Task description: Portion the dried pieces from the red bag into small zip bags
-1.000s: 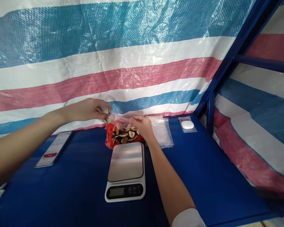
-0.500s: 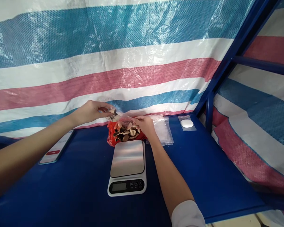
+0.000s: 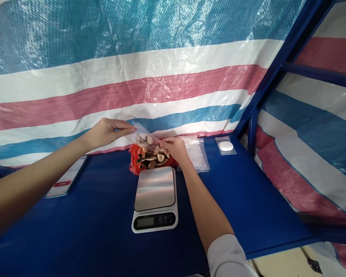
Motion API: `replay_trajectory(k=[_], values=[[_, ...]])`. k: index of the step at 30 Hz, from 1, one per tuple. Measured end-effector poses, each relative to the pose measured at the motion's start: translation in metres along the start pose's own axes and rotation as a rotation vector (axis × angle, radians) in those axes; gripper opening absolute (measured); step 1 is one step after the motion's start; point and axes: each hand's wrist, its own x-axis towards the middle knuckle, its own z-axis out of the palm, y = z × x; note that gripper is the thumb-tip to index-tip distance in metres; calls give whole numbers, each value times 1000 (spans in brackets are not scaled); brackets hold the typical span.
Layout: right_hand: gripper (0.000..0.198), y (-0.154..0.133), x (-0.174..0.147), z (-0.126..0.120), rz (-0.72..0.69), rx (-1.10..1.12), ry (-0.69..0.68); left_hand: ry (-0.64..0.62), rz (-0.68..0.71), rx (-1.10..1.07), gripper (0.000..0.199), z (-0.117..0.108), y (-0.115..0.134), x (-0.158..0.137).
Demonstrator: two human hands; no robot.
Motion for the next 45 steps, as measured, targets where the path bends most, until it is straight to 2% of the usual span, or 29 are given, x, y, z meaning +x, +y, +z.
replay_trajectory(k=[8, 22, 33, 45], values=[[23, 9, 4, -1, 2, 13, 2, 30, -36, 21, 47, 0, 6, -3], [21, -11, -4, -15, 11, 34, -50, 27, -2, -18, 48, 3, 16, -3], [34, -11, -4, -24, -34, 17, -2, 8, 13, -57, 47, 6, 18, -2], [23, -9, -5, -11, -5, -29, -46, 11, 35, -64, 50, -5, 20, 3]])
